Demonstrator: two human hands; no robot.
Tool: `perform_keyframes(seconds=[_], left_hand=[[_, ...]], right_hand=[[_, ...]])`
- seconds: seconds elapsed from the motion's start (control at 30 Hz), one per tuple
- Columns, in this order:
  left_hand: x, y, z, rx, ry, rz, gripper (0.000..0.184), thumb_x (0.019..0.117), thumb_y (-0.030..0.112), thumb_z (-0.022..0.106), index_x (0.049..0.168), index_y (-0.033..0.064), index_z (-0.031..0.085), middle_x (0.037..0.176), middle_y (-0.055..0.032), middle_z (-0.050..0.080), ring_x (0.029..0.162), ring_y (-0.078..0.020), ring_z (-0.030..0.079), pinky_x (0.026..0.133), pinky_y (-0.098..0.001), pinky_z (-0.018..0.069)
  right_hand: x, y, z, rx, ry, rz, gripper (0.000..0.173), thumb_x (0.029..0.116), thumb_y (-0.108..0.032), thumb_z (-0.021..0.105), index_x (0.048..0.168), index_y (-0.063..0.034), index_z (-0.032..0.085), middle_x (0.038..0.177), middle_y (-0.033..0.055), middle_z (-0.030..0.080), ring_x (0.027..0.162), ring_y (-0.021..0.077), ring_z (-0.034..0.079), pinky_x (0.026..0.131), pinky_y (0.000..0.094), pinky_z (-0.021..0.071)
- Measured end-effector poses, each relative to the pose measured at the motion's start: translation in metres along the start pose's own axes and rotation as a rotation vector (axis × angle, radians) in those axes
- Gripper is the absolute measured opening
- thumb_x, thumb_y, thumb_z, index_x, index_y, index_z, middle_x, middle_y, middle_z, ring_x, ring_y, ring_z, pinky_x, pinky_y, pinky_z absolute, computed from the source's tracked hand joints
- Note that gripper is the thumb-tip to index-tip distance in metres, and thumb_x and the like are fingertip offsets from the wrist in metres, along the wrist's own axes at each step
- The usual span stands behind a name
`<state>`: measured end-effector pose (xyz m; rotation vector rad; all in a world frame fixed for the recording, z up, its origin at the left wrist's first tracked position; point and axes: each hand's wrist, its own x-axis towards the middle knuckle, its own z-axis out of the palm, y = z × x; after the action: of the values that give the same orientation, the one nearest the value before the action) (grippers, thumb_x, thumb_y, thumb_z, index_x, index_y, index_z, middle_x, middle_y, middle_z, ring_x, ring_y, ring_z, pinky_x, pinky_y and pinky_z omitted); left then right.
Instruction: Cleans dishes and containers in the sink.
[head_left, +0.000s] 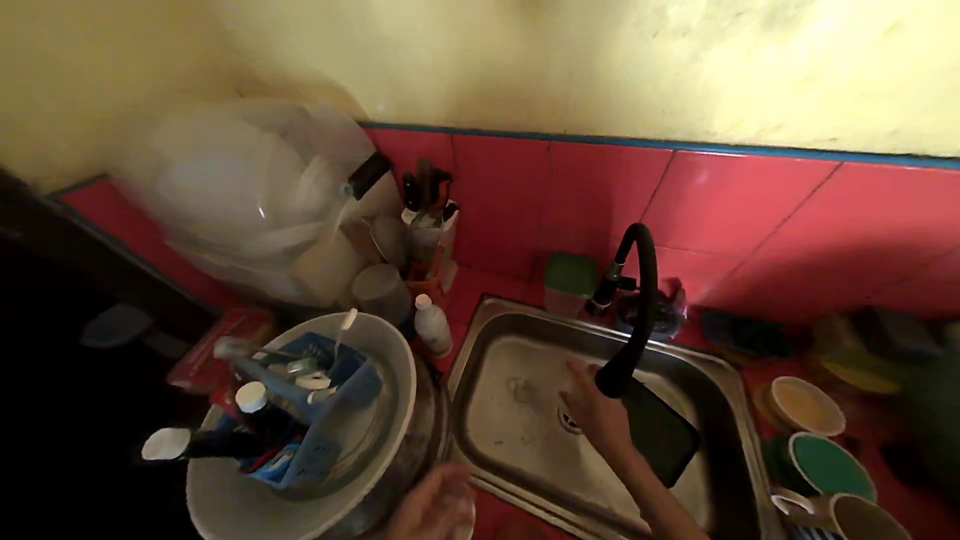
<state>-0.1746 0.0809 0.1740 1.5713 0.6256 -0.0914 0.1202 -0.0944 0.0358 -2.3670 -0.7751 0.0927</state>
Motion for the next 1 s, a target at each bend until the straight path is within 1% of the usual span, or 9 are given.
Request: perform_keyframes(seconds=[0.13,0.27,0.37,0.47,0.6,0.63,0.73,0.8,1.0], left_hand=[[0.082,0.027,0.01,-0.14,0.273,-0.003,0.066,0.099,0.014,0.063,0.156,0.0031,0.03,0.153,-0.0203,0.044,0.128,-0.0317,0.058,0.099,-0.0473,0.0539],[0.157,0.029,0.008,-0.238,0.587,0.036,0.088,0.0955,0.013,0.069,0.161,0.0018,0.011,0.162,-0.0261,0.028,0.145,-0.0359,0.039,0.112,-0.0485,0.043],[0.21,0.012,-0.002,-0.093,0.862,0.143,0.103,0.0883,0.011,0.077,0.159,-0.0055,0.005,0.16,-0.0329,0.026,0.147,-0.0397,0.035,0.118,-0.0474,0.037],[0.238,0.009,-0.01,0.0,1.05,0.159,0.107,0.0834,0.006,0.081,0.158,-0.0108,0.006,0.159,-0.0377,0.023,0.148,-0.0449,0.03,0.121,-0.0486,0.0307],[0.265,0.0,-0.019,0.0,1.155,0.177,0.101,0.0833,0.01,0.082,0.156,-0.0108,0.015,0.155,-0.0368,0.032,0.144,-0.0443,0.038,0.119,-0.0488,0.0351],[0.27,-0.002,-0.021,-0.007,1.166,0.187,0.102,0.0825,0.01,0.083,0.156,-0.0103,0.017,0.154,-0.0362,0.034,0.142,-0.0438,0.04,0.118,-0.0486,0.0365],[0.277,-0.003,-0.027,-0.016,1.172,0.15,0.101,0.0799,0.013,0.088,0.156,-0.006,0.024,0.148,-0.0328,0.044,0.136,-0.0414,0.049,0.113,-0.0497,0.0425],[0.277,-0.004,-0.028,0.0,1.139,0.133,0.093,0.0821,0.015,0.086,0.154,-0.0049,0.03,0.144,-0.0314,0.05,0.132,-0.0401,0.053,0.111,-0.0509,0.0447],[0.264,-0.008,-0.015,0.12,0.968,0.322,0.084,0.0801,0.015,0.086,0.148,-0.0049,0.041,0.138,-0.0291,0.055,0.129,-0.0376,0.056,0.109,-0.0509,0.0463]], right_hand=[[-0.01,0.014,0.007,-0.196,0.207,-0.382,0.056,0.0794,-0.007,0.078,0.133,-0.0228,0.07,0.127,0.0288,0.065,0.106,0.0514,0.067,0.079,0.0644,0.0574],[-0.032,0.031,-0.007,-0.166,0.294,-0.323,0.06,0.0688,-0.003,0.083,0.126,-0.0178,0.073,0.119,0.0294,0.066,0.107,0.0528,0.064,0.087,0.0662,0.0539],[-0.048,0.042,-0.022,-0.116,0.33,-0.249,0.053,0.0675,-0.007,0.086,0.119,-0.0052,0.073,0.124,0.0331,0.063,0.112,0.0549,0.061,0.09,0.0647,0.0541],[-0.063,0.041,-0.032,0.081,0.302,0.003,0.063,0.081,-0.023,0.084,0.135,0.0005,0.063,0.133,0.0356,0.056,0.12,0.0531,0.056,0.098,0.063,0.0505],[-0.076,0.045,-0.016,0.535,0.3,0.47,0.066,0.0936,-0.025,0.072,0.147,0.0037,0.047,0.143,0.0309,0.052,0.13,0.0422,0.052,0.104,0.0573,0.046],[-0.078,0.04,-0.012,0.694,0.285,0.64,0.066,0.098,-0.028,0.067,0.151,0.0004,0.041,0.144,0.0277,0.051,0.129,0.0375,0.054,0.1,0.0555,0.049],[-0.078,0.033,-0.005,1.075,0.203,1.024,0.073,0.1038,-0.045,0.056,0.162,-0.0167,0.021,0.155,0.0253,0.039,0.131,0.044,0.05,0.094,0.0659,0.0492],[-0.078,0.036,-0.003,1.164,0.164,1.098,0.076,0.1034,-0.048,0.054,0.163,-0.0199,0.017,0.159,0.0241,0.033,0.133,0.0457,0.047,0.095,0.0657,0.0485],[-0.074,0.04,-0.005,1.131,0.191,1.057,0.074,0.1016,-0.047,0.058,0.161,-0.0176,0.025,0.154,0.0239,0.04,0.131,0.0436,0.05,0.094,0.0654,0.0493]])
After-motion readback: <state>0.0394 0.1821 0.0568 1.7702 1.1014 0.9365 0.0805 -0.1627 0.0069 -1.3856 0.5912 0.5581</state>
